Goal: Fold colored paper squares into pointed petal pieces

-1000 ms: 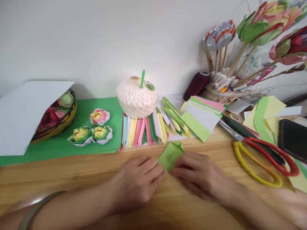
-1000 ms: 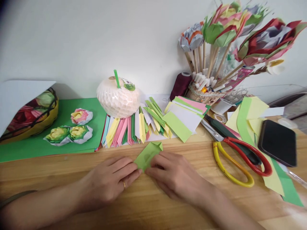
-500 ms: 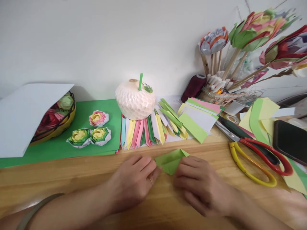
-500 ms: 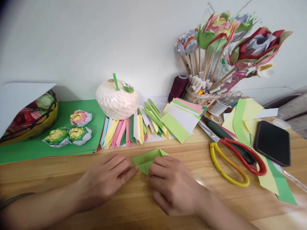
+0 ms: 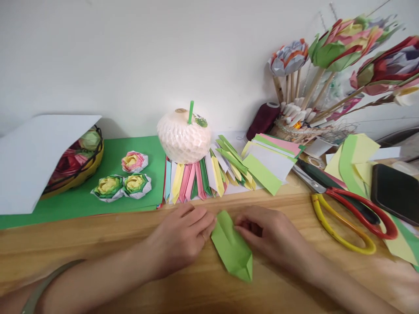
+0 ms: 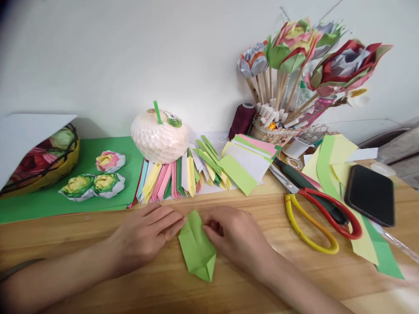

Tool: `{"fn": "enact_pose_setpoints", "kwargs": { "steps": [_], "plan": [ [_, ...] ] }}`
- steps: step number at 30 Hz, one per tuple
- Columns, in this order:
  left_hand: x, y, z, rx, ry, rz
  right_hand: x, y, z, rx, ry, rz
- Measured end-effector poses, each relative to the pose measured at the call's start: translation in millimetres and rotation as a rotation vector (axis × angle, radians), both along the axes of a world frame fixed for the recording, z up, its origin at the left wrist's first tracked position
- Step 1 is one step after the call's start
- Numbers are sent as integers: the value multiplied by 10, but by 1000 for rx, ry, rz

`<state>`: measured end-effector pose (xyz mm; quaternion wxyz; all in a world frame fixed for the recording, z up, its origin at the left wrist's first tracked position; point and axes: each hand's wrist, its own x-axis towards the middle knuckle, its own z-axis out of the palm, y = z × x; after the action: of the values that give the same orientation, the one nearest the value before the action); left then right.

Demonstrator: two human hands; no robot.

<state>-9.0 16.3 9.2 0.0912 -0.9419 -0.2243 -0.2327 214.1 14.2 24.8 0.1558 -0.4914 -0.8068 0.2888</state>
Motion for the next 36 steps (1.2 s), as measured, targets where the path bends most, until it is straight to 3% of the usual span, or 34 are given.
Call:
{"fn": "enact_pose_setpoints", "kwargs": {
  "steps": [7,14,21,25,29,36],
  "plan": [
    [31,-62,-21,-43,-4,-41,-125,-55,-29,48,-100,-107],
    [39,-114,37,-20,-33,-99,-152,-78,-120,215,-79,-93],
    [-37,-47,-33,-25,26,-37,-108,-47,-145,257,57,-24],
    [-45,-22,-42,-16,40,-38,-101,-38,-179,383,91,50],
    [-22,-30,-31,13,19,-24,-76,-56,-184,522,20,136],
    [-52,-36,-73,13,66,-32,-44,-65,-109,580,-106,267]
  ]
}}
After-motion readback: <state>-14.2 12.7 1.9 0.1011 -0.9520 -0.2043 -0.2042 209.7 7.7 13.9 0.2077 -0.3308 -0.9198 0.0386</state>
